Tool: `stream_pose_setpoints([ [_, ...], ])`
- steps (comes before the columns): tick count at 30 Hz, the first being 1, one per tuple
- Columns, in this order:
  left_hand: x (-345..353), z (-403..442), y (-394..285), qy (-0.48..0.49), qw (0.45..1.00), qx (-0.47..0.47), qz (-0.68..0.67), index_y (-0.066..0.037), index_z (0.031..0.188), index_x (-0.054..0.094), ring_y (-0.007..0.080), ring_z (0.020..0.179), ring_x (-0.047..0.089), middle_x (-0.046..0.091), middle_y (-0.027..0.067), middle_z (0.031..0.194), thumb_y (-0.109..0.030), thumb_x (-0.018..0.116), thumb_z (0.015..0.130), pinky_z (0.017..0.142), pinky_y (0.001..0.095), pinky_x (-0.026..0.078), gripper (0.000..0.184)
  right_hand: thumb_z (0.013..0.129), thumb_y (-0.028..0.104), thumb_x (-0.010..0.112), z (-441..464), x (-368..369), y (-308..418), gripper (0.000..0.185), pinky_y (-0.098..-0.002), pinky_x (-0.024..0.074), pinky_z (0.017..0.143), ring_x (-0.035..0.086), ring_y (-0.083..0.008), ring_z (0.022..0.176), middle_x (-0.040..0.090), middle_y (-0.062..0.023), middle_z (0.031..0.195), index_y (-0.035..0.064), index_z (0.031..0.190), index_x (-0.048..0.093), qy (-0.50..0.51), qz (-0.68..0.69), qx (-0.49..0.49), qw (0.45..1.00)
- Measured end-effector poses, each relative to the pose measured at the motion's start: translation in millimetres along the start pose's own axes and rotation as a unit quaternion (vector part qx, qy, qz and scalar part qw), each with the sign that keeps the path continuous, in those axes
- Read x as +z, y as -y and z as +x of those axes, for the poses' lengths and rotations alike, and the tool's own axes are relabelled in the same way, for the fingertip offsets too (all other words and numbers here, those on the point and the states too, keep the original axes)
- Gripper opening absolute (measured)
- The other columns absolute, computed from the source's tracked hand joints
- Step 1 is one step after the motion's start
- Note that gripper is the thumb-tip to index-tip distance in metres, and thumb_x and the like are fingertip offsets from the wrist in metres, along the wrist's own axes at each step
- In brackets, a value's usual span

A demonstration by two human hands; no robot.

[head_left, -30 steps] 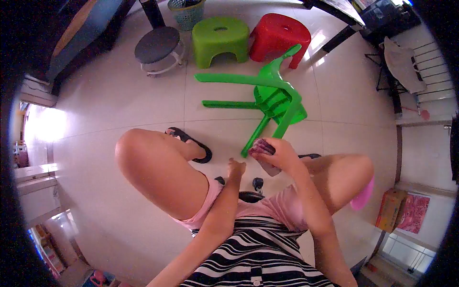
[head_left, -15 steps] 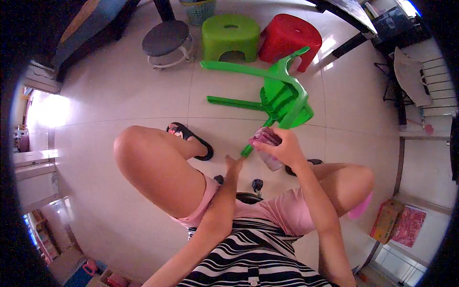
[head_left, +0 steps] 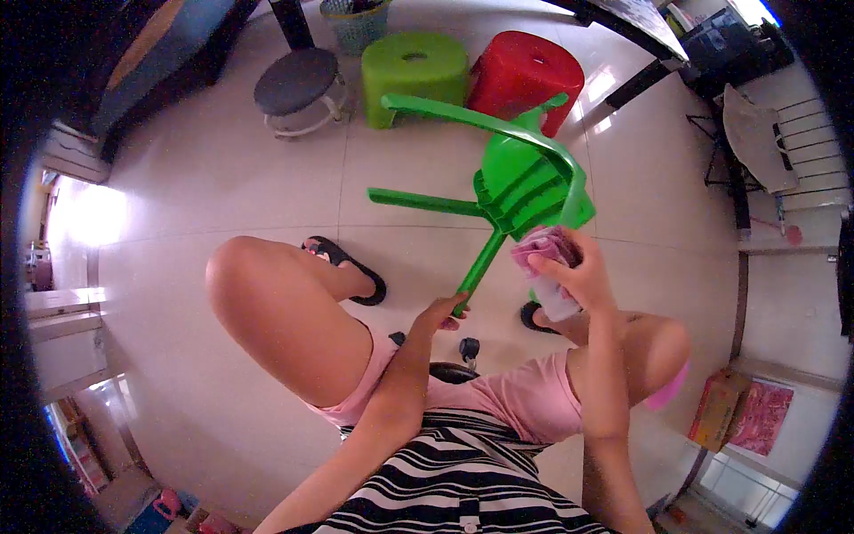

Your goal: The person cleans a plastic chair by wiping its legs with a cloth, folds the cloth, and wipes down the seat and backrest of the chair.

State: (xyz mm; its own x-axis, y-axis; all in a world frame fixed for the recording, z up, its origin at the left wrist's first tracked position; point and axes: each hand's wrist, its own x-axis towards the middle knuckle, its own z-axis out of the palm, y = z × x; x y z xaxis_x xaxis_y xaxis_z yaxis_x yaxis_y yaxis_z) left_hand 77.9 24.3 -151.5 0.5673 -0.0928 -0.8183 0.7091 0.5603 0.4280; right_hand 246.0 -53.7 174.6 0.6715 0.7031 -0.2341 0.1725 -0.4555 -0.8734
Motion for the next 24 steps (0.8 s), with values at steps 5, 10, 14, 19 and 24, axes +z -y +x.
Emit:
stream_pose_setpoints([
  [5, -9, -15, -28, 0.007, 0.998, -0.003, 0.058, -0.012, 0.102, 0.063, 0.0167, 0.054, 0.061, 0.061, 0.0073, 0.081, -0.060, 0.057, 0.075, 0.053, 0.0258, 0.052, 0.055, 0.065, 0.036, 0.079, -7, -36, -47, 0.051, -0.0296, 0.0484, 0.073, 0.060, -0.0160, 0.078, 0.064, -0.0040, 0.084, 0.0023, 0.099, 0.061, -0.042, 0.003, 0.009, 0.999],
  [10, -22, 4, -24, -0.008, 0.995, 0.036, 0.090, -0.004, 0.094, 0.061, 0.0208, 0.063, 0.065, 0.060, 0.0103, 0.080, -0.045, 0.061, 0.078, 0.053, 0.0285, 0.054, 0.044, 0.066, 0.036, 0.078, -30, -50, -33, 0.053, -0.0285, 0.0491, 0.063, 0.059, -0.0161, 0.080, 0.063, -0.0075, 0.093, 0.0023, 0.103, 0.059, -0.005, -0.003, 0.125, 0.992],
  [14, -31, -7, -30, -0.064, 0.992, 0.102, -0.024, 0.001, 0.082, 0.058, 0.0209, 0.060, 0.063, 0.060, 0.0102, 0.078, -0.030, 0.064, 0.079, 0.051, 0.0315, 0.054, 0.031, 0.066, 0.036, 0.076, -40, -42, -70, 0.050, -0.0222, 0.0409, 0.047, 0.054, -0.0081, 0.065, 0.062, -0.0027, 0.081, 0.0028, 0.100, 0.061, -0.042, 0.006, 0.157, 0.987],
  [19, -49, -26, -54, -0.161, 0.972, 0.126, 0.119, -0.001, 0.071, 0.060, 0.0183, 0.055, 0.061, 0.058, 0.0066, 0.063, -0.026, 0.064, 0.078, 0.048, 0.0314, 0.053, 0.026, 0.063, 0.045, 0.078, -52, -29, -88, 0.061, -0.0258, 0.0452, 0.051, 0.057, -0.0123, 0.069, 0.063, -0.0054, 0.086, 0.0047, 0.105, 0.060, -0.064, 0.021, 0.243, 0.968],
  [24, -52, -48, -64, -0.259, 0.922, 0.144, 0.251, 0.000, 0.071, 0.061, 0.0174, 0.048, 0.060, 0.060, 0.0073, 0.060, -0.030, 0.063, 0.074, 0.050, 0.0305, 0.051, 0.030, 0.066, 0.046, 0.075, -56, -10, -133, 0.048, -0.0251, 0.0440, 0.051, 0.056, -0.0115, 0.059, 0.063, -0.0025, 0.075, 0.0055, 0.089, 0.066, -0.037, 0.043, 0.213, 0.975],
])
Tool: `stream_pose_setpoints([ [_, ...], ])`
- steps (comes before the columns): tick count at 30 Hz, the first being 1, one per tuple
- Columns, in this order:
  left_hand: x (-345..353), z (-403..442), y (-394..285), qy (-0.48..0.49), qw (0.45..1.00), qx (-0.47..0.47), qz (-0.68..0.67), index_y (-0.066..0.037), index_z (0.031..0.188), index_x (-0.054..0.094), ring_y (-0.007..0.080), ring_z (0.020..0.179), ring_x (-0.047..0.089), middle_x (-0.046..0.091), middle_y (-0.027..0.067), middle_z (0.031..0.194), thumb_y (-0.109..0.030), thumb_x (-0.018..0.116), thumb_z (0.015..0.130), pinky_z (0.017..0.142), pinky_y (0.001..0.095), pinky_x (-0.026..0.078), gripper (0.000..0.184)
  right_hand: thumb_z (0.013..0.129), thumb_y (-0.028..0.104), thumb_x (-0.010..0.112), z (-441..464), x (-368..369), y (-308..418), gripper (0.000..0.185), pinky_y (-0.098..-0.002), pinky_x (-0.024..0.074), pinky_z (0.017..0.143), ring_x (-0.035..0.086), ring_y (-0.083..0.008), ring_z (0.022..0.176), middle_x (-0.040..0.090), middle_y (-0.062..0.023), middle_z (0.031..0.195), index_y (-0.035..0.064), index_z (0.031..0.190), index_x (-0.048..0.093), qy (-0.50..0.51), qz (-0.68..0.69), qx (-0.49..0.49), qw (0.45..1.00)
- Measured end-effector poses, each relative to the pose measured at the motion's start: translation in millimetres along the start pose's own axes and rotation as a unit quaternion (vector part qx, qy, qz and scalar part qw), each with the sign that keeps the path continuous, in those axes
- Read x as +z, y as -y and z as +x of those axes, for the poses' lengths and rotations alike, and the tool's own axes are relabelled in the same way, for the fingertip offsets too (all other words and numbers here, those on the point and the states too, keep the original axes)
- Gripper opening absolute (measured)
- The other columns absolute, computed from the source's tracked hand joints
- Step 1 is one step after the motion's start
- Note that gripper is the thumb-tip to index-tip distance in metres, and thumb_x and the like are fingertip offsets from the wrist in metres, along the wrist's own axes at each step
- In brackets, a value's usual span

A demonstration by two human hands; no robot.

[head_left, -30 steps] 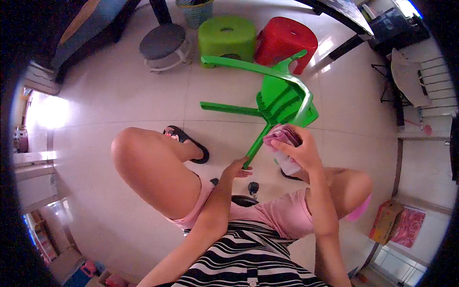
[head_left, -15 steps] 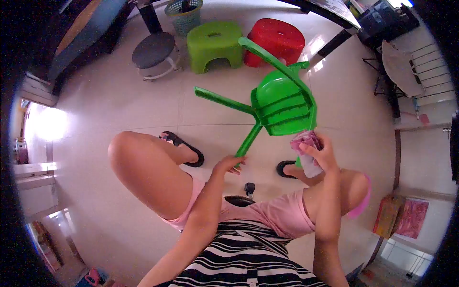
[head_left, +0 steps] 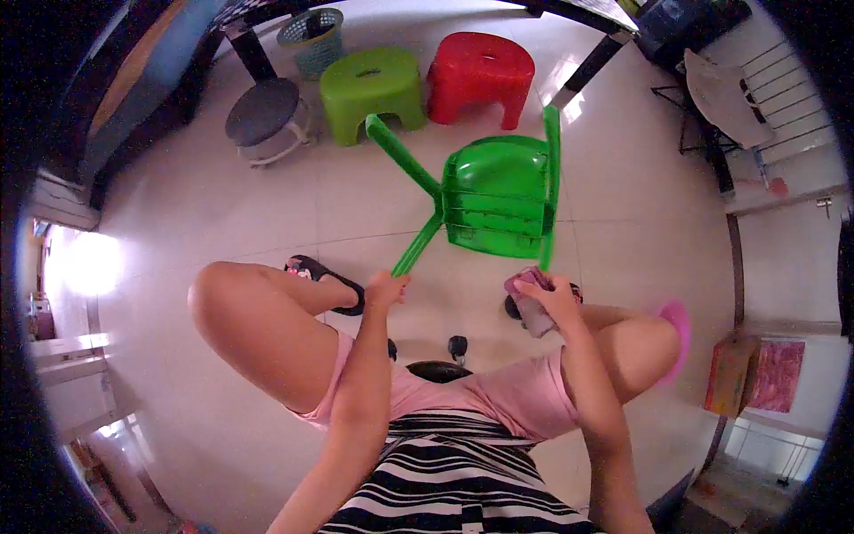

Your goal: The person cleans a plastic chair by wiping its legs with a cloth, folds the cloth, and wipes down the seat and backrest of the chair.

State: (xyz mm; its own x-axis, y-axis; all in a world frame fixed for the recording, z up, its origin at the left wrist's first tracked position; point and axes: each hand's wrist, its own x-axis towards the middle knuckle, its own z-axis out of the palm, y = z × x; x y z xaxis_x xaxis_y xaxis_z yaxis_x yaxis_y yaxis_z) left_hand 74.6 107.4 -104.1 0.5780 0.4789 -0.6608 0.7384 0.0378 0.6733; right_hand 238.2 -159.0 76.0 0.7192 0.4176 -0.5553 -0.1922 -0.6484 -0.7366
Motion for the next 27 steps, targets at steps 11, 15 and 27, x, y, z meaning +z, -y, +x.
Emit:
stream_pose_setpoints([
  [11, -9, -4, 21, -0.044, 0.998, -0.011, -0.032, 0.000, 0.071, 0.058, 0.0192, 0.045, 0.059, 0.061, 0.0092, 0.060, -0.033, 0.064, 0.077, 0.040, 0.0324, 0.047, 0.034, 0.063, 0.057, 0.072, 38, 16, -56, 0.053, -0.0308, 0.0467, 0.064, 0.061, -0.0167, 0.070, 0.066, -0.0055, 0.077, 0.0104, 0.088, 0.068, 0.039, -0.119, 0.001, 0.992],
  [15, -17, -16, 12, -0.067, 0.997, -0.022, -0.025, 0.001, 0.069, 0.057, 0.0193, 0.043, 0.058, 0.060, 0.0087, 0.057, -0.032, 0.064, 0.078, 0.039, 0.0336, 0.048, 0.034, 0.068, 0.037, 0.075, 48, 24, -62, 0.037, -0.0223, 0.0401, 0.049, 0.052, -0.0073, 0.060, 0.060, -0.0003, 0.071, 0.0054, 0.083, 0.064, 0.062, -0.049, 0.010, 0.997],
  [27, -5, 12, 48, -0.118, 0.990, -0.036, 0.064, 0.001, 0.067, 0.058, 0.0213, 0.046, 0.061, 0.061, 0.0108, 0.059, -0.033, 0.065, 0.077, 0.039, 0.0343, 0.049, 0.036, 0.064, 0.040, 0.077, 78, 41, -99, 0.040, -0.0267, 0.0449, 0.050, 0.055, -0.0126, 0.057, 0.061, -0.0036, 0.068, 0.0047, 0.080, 0.066, 0.089, -0.120, 0.024, 0.988],
])
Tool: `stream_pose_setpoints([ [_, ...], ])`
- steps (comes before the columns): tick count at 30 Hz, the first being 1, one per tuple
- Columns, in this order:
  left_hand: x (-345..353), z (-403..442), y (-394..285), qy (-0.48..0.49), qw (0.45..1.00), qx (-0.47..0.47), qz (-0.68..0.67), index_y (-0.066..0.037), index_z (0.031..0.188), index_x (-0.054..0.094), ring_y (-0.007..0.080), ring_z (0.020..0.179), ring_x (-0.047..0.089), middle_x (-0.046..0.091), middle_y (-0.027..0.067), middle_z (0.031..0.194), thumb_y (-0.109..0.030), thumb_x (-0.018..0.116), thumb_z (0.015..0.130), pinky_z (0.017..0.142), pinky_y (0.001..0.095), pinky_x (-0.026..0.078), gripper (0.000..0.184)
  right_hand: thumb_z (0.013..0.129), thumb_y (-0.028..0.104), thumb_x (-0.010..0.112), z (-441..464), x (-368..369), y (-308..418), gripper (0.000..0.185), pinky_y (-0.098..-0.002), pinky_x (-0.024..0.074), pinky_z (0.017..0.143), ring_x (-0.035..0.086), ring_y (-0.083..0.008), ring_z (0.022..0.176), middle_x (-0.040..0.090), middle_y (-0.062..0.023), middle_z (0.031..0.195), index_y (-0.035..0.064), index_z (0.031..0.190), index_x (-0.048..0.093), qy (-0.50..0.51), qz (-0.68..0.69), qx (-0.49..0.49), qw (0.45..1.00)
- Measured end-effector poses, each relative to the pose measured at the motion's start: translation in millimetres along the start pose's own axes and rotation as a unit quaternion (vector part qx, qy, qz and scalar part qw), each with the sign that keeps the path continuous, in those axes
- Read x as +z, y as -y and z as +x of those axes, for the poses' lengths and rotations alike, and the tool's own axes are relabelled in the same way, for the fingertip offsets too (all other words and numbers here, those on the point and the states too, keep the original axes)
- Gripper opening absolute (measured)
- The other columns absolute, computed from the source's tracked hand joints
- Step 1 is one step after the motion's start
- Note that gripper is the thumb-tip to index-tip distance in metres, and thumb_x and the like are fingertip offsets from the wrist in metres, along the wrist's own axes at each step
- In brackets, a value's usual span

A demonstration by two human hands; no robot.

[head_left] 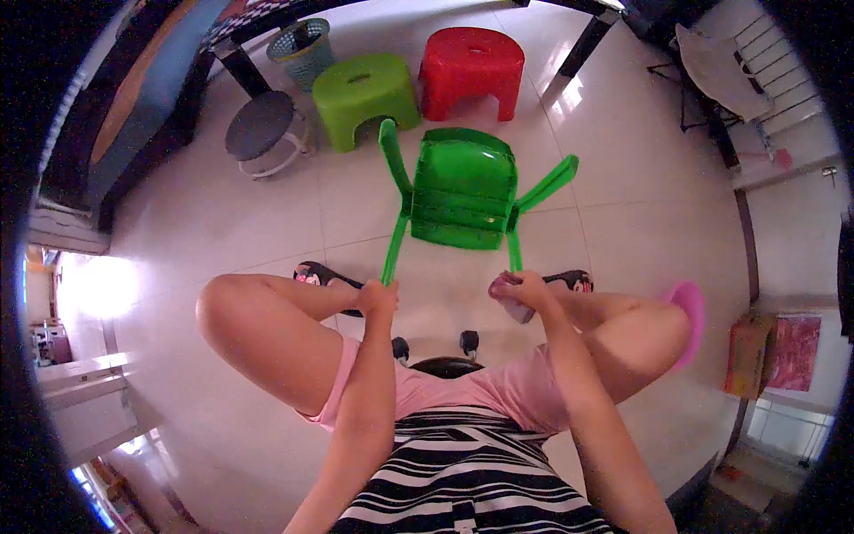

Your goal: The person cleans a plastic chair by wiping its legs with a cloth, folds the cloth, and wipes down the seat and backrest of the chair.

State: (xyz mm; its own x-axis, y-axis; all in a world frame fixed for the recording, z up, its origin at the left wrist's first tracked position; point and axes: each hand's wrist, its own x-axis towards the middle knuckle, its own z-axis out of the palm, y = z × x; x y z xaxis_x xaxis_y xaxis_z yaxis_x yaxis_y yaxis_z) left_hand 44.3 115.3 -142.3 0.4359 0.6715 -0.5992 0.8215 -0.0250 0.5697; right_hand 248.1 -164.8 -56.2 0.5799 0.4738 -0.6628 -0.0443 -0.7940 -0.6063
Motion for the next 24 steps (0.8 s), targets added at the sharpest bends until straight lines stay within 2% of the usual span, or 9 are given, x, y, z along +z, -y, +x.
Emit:
stream_pose_setpoints([
  [3, -11, -17, -19, 0.029, 0.998, -0.026, -0.054, 0.000, 0.067, 0.060, 0.0229, 0.047, 0.061, 0.062, 0.0112, 0.060, -0.035, 0.064, 0.077, 0.043, 0.0360, 0.050, 0.037, 0.063, 0.040, 0.077, 0, -3, 1, 0.042, -0.0277, 0.0462, 0.052, 0.057, -0.0142, 0.058, 0.061, -0.0049, 0.068, 0.0038, 0.080, 0.066, -0.011, -0.040, 0.016, 0.999],
  [6, -4, 5, 3, 0.095, 0.991, -0.031, -0.089, 0.000, 0.069, 0.062, 0.0244, 0.047, 0.061, 0.063, 0.0118, 0.061, -0.039, 0.061, 0.077, 0.046, 0.0371, 0.050, 0.040, 0.061, 0.045, 0.076, 0, -4, 2, 0.046, -0.0287, 0.0470, 0.054, 0.058, -0.0153, 0.058, 0.061, -0.0071, 0.065, 0.0027, 0.078, 0.066, -0.012, -0.063, 0.009, 0.998],
  [9, 4, 22, 18, 0.073, 0.997, -0.014, 0.009, 0.000, 0.075, 0.064, 0.0281, 0.056, 0.064, 0.064, 0.0140, 0.066, -0.044, 0.061, 0.075, 0.054, 0.0408, 0.051, 0.044, 0.060, 0.050, 0.073, -1, -6, 8, 0.049, -0.0302, 0.0478, 0.056, 0.060, -0.0172, 0.058, 0.062, -0.0084, 0.063, 0.0040, 0.075, 0.067, -0.014, -0.135, -0.027, 0.990],
  [13, 4, 13, 12, 0.027, 0.985, -0.015, 0.170, -0.003, 0.086, 0.066, 0.0304, 0.080, 0.064, 0.066, 0.0170, 0.084, -0.048, 0.060, 0.071, 0.070, 0.0447, 0.049, 0.048, 0.059, 0.056, 0.069, 0, -11, 9, 0.053, -0.0333, 0.0489, 0.059, 0.063, -0.0217, 0.062, 0.064, -0.0097, 0.065, 0.0054, 0.074, 0.067, -0.013, -0.181, -0.023, 0.983],
  [16, 8, 22, 21, 0.071, 0.967, -0.013, 0.245, -0.007, 0.093, 0.066, 0.0301, 0.092, 0.062, 0.065, 0.0161, 0.096, -0.050, 0.059, 0.069, 0.078, 0.0439, 0.047, 0.050, 0.058, 0.058, 0.067, 3, -13, 8, 0.055, -0.0349, 0.0493, 0.060, 0.064, -0.0248, 0.065, 0.065, -0.0104, 0.067, 0.0058, 0.075, 0.068, 0.001, -0.232, -0.029, 0.972],
  [20, 8, 25, 33, 0.120, 0.946, -0.018, 0.302, -0.010, 0.098, 0.066, 0.0272, 0.091, 0.063, 0.065, 0.0117, 0.099, -0.051, 0.059, 0.068, 0.078, 0.0403, 0.048, 0.051, 0.052, 0.051, 0.071, 2, -3, 5, 0.051, -0.0361, 0.0508, 0.061, 0.064, -0.0264, 0.066, 0.066, -0.0119, 0.072, 0.0047, 0.072, 0.068, 0.052, -0.255, 0.005, 0.966],
  [24, -16, -18, 0, 0.205, 0.889, -0.052, 0.407, -0.014, 0.103, 0.065, 0.0209, 0.093, 0.062, 0.066, 0.0065, 0.097, -0.057, 0.059, 0.068, 0.078, 0.0420, 0.047, 0.057, 0.048, 0.043, 0.075, -1, -1, 8, 0.045, -0.0352, 0.0514, 0.060, 0.064, -0.0256, 0.063, 0.066, -0.0124, 0.071, 0.0042, 0.069, 0.068, 0.100, -0.321, 0.020, 0.942],
])
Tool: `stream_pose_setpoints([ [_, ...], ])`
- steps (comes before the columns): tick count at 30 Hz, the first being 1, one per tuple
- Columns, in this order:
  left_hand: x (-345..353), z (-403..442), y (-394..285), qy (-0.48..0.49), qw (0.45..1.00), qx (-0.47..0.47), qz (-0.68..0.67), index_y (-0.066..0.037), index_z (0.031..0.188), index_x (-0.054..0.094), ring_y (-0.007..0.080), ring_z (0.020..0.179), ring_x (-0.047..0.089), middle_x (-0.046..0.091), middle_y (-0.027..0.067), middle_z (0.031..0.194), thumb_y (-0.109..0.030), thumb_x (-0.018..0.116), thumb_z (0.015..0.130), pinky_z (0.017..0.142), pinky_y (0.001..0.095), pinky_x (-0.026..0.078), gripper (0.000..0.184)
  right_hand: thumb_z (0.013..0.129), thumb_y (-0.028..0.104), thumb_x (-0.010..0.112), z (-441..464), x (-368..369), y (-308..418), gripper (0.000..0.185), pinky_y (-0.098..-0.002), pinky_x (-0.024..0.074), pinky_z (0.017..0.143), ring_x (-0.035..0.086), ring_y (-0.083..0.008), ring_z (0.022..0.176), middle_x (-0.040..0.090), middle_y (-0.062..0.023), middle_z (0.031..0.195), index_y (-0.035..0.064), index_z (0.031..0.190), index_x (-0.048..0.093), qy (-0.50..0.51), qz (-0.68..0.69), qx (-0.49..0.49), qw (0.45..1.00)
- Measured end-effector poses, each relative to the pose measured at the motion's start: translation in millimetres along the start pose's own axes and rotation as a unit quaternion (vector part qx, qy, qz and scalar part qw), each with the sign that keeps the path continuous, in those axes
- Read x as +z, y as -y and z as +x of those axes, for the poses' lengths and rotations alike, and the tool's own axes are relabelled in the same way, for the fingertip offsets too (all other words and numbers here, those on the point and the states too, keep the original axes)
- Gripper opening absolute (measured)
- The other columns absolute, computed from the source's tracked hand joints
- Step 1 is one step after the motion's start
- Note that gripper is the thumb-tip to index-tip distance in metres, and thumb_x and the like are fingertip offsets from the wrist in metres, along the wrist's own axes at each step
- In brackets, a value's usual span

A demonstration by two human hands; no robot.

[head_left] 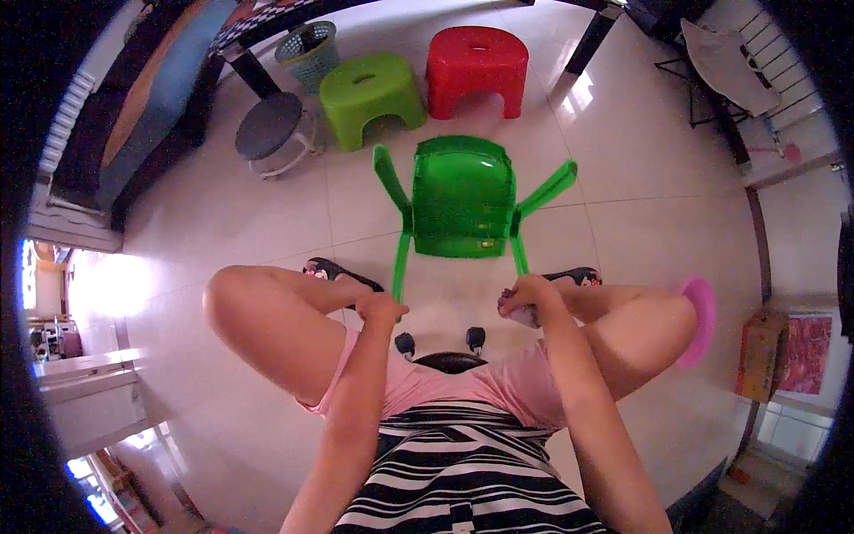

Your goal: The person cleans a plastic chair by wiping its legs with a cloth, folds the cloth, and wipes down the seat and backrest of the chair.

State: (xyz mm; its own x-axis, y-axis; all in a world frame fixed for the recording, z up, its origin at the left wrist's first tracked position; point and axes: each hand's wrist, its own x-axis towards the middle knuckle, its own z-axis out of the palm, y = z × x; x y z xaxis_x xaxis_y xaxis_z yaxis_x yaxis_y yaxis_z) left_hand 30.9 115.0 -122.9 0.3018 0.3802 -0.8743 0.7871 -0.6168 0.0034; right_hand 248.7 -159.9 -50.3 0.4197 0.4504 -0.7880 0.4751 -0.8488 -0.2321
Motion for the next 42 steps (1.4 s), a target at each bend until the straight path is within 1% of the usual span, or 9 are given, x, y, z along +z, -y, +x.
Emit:
stream_pose_setpoints([
  [9, -16, -74, -25, 0.058, 0.978, 0.017, 0.200, -0.014, 0.116, 0.059, 0.0273, 0.105, 0.055, 0.059, 0.0094, 0.114, -0.072, 0.054, 0.066, 0.084, 0.0509, 0.042, 0.076, 0.039, 0.045, 0.080, 10, 27, 7, 0.046, -0.0371, 0.0500, 0.056, 0.065, -0.0223, 0.065, 0.067, -0.0061, 0.072, 0.0096, 0.067, 0.070, 0.063, -0.172, 0.049, 0.982],
  [12, -8, -72, -25, 0.054, 0.975, 0.016, 0.213, -0.014, 0.117, 0.058, 0.0285, 0.105, 0.055, 0.058, 0.0098, 0.115, -0.072, 0.054, 0.067, 0.084, 0.0511, 0.042, 0.076, 0.052, 0.037, 0.079, 2, 25, 28, 0.044, -0.0497, 0.0507, 0.057, 0.064, -0.0295, 0.080, 0.066, -0.0038, 0.095, 0.0156, 0.089, 0.069, 0.137, -0.235, 0.084, 0.959],
  [15, -4, -70, -24, 0.042, 0.976, 0.028, 0.210, -0.014, 0.117, 0.057, 0.0296, 0.106, 0.055, 0.058, 0.0102, 0.116, -0.071, 0.054, 0.067, 0.085, 0.0513, 0.042, 0.077, 0.054, 0.036, 0.078, -3, 24, 36, 0.042, -0.0492, 0.0508, 0.056, 0.064, -0.0300, 0.079, 0.066, -0.0041, 0.095, 0.0155, 0.090, 0.069, 0.140, -0.247, 0.100, 0.954],
  [21, -20, -53, -17, 0.023, 0.975, 0.071, 0.207, -0.013, 0.119, 0.056, 0.0319, 0.106, 0.054, 0.056, 0.0112, 0.119, -0.070, 0.054, 0.068, 0.086, 0.0505, 0.042, 0.076, 0.041, 0.037, 0.079, -16, 23, 49, 0.042, -0.0414, 0.0528, 0.058, 0.066, -0.0240, 0.073, 0.068, -0.0062, 0.077, 0.0111, 0.073, 0.070, -0.025, -0.211, 0.130, 0.969],
  [26, -95, -78, 26, -0.123, 0.902, 0.325, 0.255, -0.010, 0.114, 0.056, 0.0327, 0.106, 0.053, 0.052, 0.0134, 0.122, -0.049, 0.050, 0.081, 0.086, 0.0448, 0.044, 0.051, 0.056, 0.042, 0.073, -12, 5, 58, 0.043, -0.0406, 0.0526, 0.065, 0.065, -0.0249, 0.084, 0.066, -0.0099, 0.097, 0.0118, 0.087, 0.069, -0.050, -0.133, 0.043, 0.989],
  [33, -196, -182, 51, -0.261, 0.883, 0.314, -0.233, -0.010, 0.115, 0.053, 0.0247, 0.086, 0.057, 0.059, 0.0087, 0.106, -0.050, 0.037, 0.088, 0.076, 0.0343, 0.045, 0.051, 0.046, 0.046, 0.073, -48, -7, 80, 0.051, -0.0383, 0.0516, 0.067, 0.065, -0.0293, 0.074, 0.066, -0.0140, 0.079, 0.0053, 0.076, 0.067, -0.208, 0.001, -0.076, 0.975],
  [36, -211, -182, 46, -0.181, 0.871, 0.317, -0.329, -0.011, 0.120, 0.051, 0.0229, 0.091, 0.057, 0.058, 0.0078, 0.105, -0.042, 0.043, 0.090, 0.076, 0.0372, 0.047, 0.044, 0.053, 0.049, 0.069, -34, -15, 89, 0.052, -0.0385, 0.0510, 0.068, 0.064, -0.0313, 0.074, 0.065, -0.0164, 0.078, 0.0041, 0.078, 0.067, -0.234, 0.059, -0.058, 0.969],
  [39, -219, -183, 38, -0.109, 0.879, 0.271, -0.377, -0.015, 0.121, 0.051, 0.0228, 0.091, 0.053, 0.057, 0.0063, 0.110, -0.061, 0.025, 0.088, 0.079, 0.0361, 0.043, 0.062, 0.059, 0.051, 0.066, -58, -46, 110, 0.052, -0.0391, 0.0500, 0.067, 0.064, -0.0327, 0.072, 0.064, -0.0183, 0.076, 0.0032, 0.079, 0.067, -0.246, 0.055, -0.054, 0.966],
  [42, -235, -141, 27, -0.051, 0.877, 0.250, -0.407, -0.016, 0.120, 0.052, 0.0225, 0.095, 0.052, 0.058, 0.0067, 0.109, -0.059, 0.027, 0.089, 0.082, 0.0357, 0.042, 0.059, 0.065, 0.059, 0.061, -69, -82, 113, 0.054, -0.0413, 0.0510, 0.069, 0.064, -0.0331, 0.076, 0.066, -0.0151, 0.080, 0.0075, 0.079, 0.068, -0.201, 0.046, -0.080, 0.975],
])
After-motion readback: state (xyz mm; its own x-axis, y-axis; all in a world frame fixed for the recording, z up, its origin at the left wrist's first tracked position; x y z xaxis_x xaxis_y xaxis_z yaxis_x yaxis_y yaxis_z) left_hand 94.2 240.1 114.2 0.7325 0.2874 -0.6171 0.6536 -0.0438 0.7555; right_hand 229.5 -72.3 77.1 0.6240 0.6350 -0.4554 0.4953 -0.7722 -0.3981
